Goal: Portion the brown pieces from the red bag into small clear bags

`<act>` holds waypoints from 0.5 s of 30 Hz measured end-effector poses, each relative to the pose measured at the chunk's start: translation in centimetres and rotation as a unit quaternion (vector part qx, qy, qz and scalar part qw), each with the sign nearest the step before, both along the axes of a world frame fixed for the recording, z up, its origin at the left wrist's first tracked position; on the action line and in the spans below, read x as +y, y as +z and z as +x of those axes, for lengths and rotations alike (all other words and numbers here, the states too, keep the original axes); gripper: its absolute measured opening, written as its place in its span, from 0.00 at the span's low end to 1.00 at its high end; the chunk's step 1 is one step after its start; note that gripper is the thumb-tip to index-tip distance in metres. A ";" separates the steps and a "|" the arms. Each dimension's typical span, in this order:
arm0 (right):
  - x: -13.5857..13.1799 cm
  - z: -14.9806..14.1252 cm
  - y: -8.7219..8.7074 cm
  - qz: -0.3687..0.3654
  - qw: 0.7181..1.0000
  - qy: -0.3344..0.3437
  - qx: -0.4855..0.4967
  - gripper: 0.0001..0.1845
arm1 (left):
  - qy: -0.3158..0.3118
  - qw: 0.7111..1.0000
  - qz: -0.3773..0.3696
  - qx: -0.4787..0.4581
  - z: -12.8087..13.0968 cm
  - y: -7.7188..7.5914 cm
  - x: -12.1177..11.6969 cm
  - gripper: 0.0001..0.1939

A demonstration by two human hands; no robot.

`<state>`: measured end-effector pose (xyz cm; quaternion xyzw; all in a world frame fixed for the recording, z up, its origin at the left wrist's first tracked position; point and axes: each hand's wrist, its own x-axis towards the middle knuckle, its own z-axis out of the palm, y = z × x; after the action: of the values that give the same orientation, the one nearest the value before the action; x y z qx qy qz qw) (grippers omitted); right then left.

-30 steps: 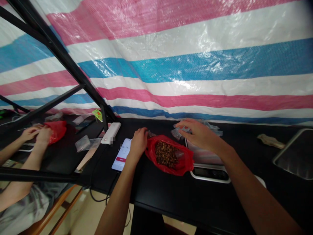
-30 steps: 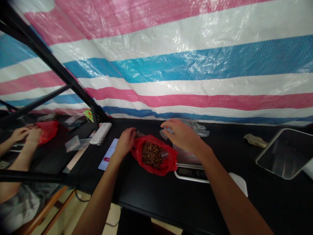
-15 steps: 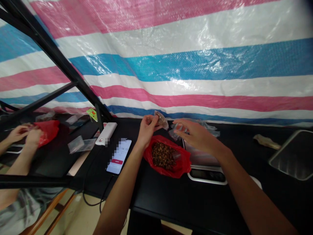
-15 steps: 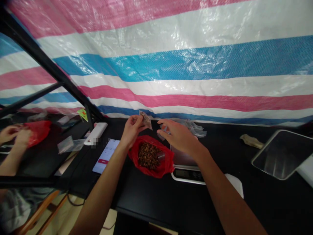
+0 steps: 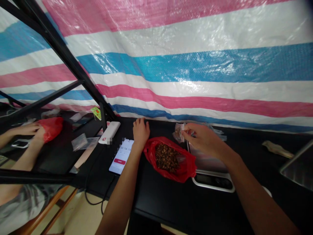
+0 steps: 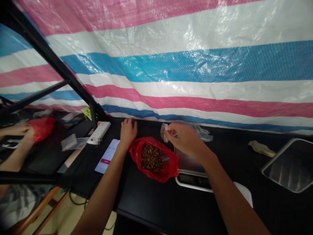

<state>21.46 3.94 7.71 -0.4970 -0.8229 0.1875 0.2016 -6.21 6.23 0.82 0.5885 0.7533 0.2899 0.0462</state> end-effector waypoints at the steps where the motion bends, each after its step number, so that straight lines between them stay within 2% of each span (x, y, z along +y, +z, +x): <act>1: 0.0 0.1 0.0 0.001 1.000 -0.001 0.004 0.12 | 0.008 0.999 -0.029 0.032 -0.7 -0.5 0.3 0.16; 5: 0.1 0.2 0.2 -0.005 1.000 0.009 0.005 0.13 | -0.037 0.997 -0.059 0.043 -1.7 -2.2 0.6 0.17; 8: 0.0 0.2 0.4 -0.007 1.000 0.008 0.003 0.13 | -0.047 0.998 -0.046 0.023 -1.6 -2.7 0.6 0.19; 11: -0.1 0.4 0.9 -0.006 1.000 0.000 -0.002 0.13 | -0.065 0.998 -0.023 -0.008 -1.7 -2.0 0.6 0.18; 13: -0.1 0.7 1.2 -0.002 1.000 -0.007 -0.002 0.14 | -0.085 0.996 0.002 -0.032 -1.7 -1.0 0.4 0.15; 15: -0.1 1.0 1.6 -0.003 1.000 -0.010 0.004 0.14 | -0.128 0.987 0.030 -0.096 -1.4 0.2 -0.2 0.13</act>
<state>22.45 3.80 9.28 -0.5047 -0.8167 0.1901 0.2054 -7.60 6.05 1.06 0.6511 0.6546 0.3589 0.1371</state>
